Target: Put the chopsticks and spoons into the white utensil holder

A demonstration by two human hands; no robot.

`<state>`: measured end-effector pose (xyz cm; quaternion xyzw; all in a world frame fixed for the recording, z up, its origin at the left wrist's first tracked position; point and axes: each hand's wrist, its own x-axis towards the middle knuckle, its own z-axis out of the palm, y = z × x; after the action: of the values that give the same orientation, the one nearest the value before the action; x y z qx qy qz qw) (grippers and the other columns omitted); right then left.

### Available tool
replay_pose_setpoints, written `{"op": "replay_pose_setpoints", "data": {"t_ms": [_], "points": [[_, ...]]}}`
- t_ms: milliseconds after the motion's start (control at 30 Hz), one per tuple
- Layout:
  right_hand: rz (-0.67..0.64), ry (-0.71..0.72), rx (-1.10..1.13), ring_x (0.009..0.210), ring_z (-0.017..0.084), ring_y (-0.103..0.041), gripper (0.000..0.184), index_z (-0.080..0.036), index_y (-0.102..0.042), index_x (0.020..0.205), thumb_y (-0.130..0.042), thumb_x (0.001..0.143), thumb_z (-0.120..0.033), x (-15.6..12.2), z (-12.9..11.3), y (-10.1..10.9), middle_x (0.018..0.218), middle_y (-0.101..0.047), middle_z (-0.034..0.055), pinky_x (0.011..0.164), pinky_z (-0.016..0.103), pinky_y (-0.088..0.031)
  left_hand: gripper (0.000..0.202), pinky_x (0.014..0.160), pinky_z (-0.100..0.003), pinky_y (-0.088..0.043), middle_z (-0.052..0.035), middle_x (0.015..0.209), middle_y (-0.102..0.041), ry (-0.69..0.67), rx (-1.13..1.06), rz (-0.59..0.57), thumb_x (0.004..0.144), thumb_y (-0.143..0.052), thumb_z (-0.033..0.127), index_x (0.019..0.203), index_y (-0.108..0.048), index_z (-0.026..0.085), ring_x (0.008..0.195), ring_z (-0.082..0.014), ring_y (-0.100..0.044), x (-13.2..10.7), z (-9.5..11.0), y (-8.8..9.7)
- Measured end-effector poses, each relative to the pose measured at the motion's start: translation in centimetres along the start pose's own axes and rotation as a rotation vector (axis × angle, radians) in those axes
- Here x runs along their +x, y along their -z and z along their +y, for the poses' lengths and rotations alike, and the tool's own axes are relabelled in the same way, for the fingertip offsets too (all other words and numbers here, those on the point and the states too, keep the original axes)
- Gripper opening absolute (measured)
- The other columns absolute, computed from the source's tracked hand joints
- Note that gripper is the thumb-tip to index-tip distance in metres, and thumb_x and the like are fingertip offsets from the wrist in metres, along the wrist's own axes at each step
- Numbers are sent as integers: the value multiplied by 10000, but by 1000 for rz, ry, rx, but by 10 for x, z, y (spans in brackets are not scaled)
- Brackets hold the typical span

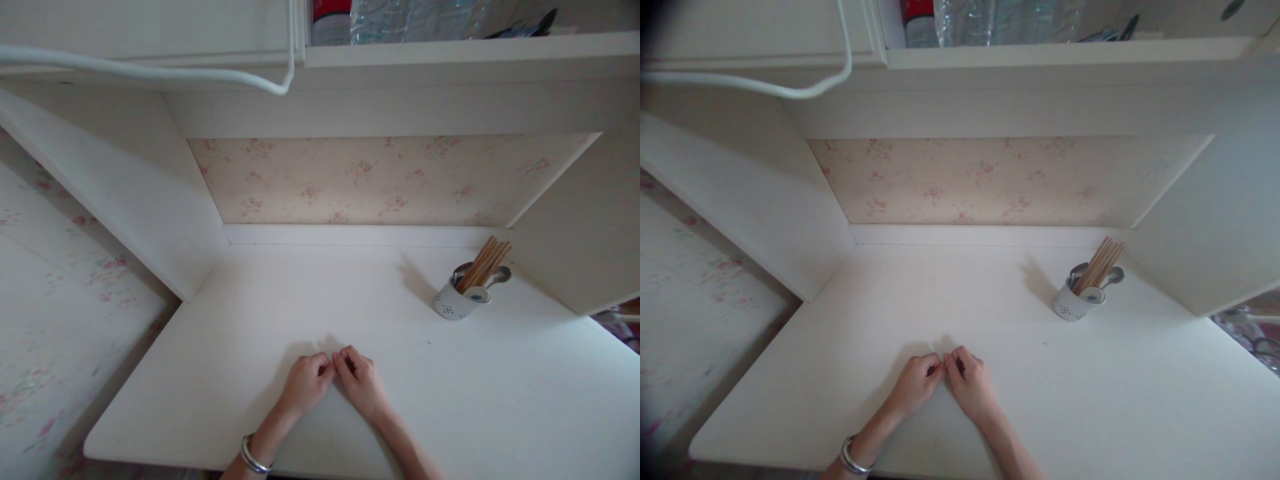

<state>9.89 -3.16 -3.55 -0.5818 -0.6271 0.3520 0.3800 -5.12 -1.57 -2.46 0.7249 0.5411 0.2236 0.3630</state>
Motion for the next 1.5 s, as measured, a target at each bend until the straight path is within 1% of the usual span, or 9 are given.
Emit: {"op": "replay_pose_setpoints", "data": {"t_ms": [333, 667, 1033, 1233, 1500], "points": [[14, 15, -3, 566, 130, -484, 340, -215, -513, 711, -454, 946, -454, 0, -3, 1, 614, -527, -32, 551, 230, -345, 391, 550, -225, -314, -13, 592, -610, 3, 1, -4, 913, -426, 390, 639, -603, 175, 549, -125, -508, 0, -1, -1], [9, 22, -13, 559, 128, -475, 349, -215, -514, 715, -445, 949, -466, 0, 0, 0, 611, -520, -35, 550, 227, -346, 384, 531, -226, -280, -4, 571, -579, 5, -2, -8, 910, -434, 383, 632, -591, 170, 541, -117, -481, 1, 0, 1], [26, 33, -25, 548, 126, -474, 356, -208, -540, 715, -451, 947, -463, 0, -2, 0, 604, -532, -32, 542, 229, -362, 389, 541, -229, -293, -17, 581, -601, 10, 3, -14, 908, -431, 384, 646, -619, 168, 542, -125, -491, 0, 2, 2], [19, 21, -16, 548, 125, -470, 347, -210, -532, 715, -456, 945, -459, 0, -1, 0, 603, -532, -34, 539, 232, -355, 380, 540, -234, -290, -16, 588, -609, 14, -8, -10, 905, -435, 371, 648, -629, 167, 551, -127, -506, 0, 3, 3], [16, 16, -11, 550, 125, -472, 351, -213, -519, 712, -451, 947, -465, 0, -1, 0, 603, -524, -39, 544, 231, -350, 397, 539, -231, -292, -13, 586, -606, 14, 2, -5, 912, -426, 392, 647, -621, 169, 548, -124, -502, 0, 2, 1]]}}
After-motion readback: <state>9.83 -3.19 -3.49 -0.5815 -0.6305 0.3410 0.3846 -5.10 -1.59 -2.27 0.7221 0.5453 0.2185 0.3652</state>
